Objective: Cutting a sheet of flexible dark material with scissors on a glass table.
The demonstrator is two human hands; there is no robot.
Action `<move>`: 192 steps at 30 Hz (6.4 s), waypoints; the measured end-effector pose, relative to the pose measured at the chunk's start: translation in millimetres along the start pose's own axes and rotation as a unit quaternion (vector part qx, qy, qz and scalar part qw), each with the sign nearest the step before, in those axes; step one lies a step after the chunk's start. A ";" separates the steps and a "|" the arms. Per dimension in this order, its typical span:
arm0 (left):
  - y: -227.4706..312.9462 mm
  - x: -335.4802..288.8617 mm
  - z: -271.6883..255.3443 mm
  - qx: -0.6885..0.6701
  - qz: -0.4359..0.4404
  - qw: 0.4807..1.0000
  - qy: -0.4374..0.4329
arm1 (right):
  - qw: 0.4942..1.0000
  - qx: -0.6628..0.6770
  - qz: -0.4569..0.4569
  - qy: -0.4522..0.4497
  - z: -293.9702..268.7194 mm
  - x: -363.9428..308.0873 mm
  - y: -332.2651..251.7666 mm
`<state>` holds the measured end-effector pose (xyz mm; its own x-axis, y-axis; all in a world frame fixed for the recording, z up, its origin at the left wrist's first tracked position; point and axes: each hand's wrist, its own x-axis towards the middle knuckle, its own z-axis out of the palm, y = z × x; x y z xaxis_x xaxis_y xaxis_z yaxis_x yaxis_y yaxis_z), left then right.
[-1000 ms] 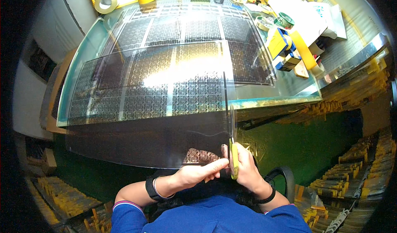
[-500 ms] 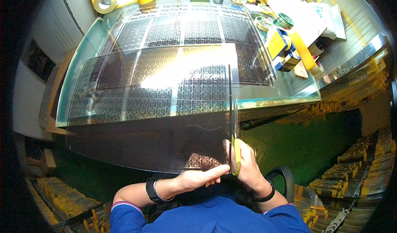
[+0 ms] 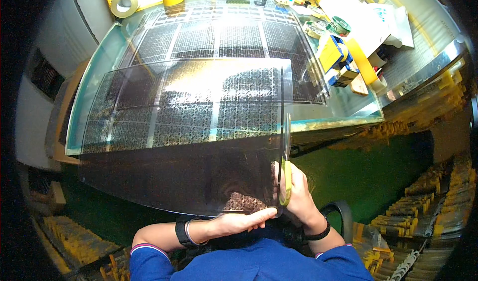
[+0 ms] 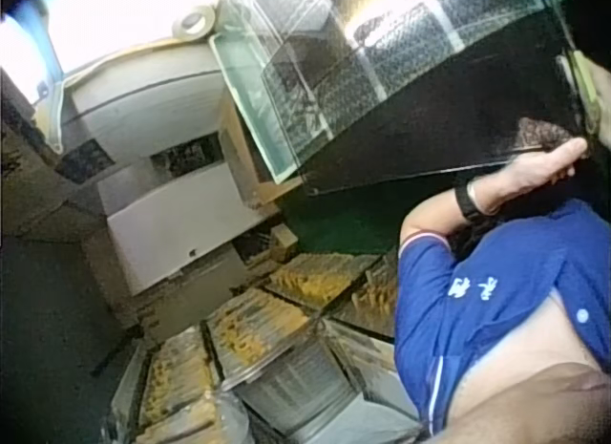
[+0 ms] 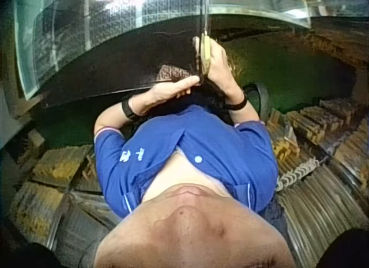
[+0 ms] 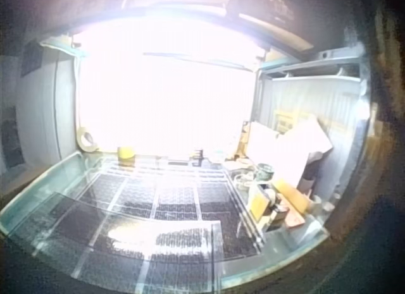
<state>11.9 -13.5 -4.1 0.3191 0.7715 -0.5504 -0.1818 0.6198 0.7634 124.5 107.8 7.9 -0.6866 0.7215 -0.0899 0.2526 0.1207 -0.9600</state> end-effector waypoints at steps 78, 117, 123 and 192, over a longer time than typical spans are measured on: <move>-58.5 -107.1 -70.9 -0.249 0.432 0.649 0.575 | 0.953 0.240 0.168 -0.074 22.9 -7.5 -0.2; 42.0 5.5 -23.3 -0.248 0.238 0.903 0.256 | 0.909 0.398 0.033 -0.117 51.8 -23.2 11.3; 31.3 -8.9 -37.7 -0.193 0.315 0.870 0.326 | 0.937 0.325 0.060 -0.116 25.9 -17.3 -0.2; -157.0 -374.0 -444.6 0.147 -0.252 0.590 0.753 | 0.800 -0.319 -0.441 0.253 54.7 120.1 -47.6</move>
<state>-492.5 -335.6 -68.3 -0.9646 -0.1094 -0.2401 -0.1764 0.9441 0.2786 -7.4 151.4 28.3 -0.4662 0.3282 0.8216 0.2305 0.9416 -0.2454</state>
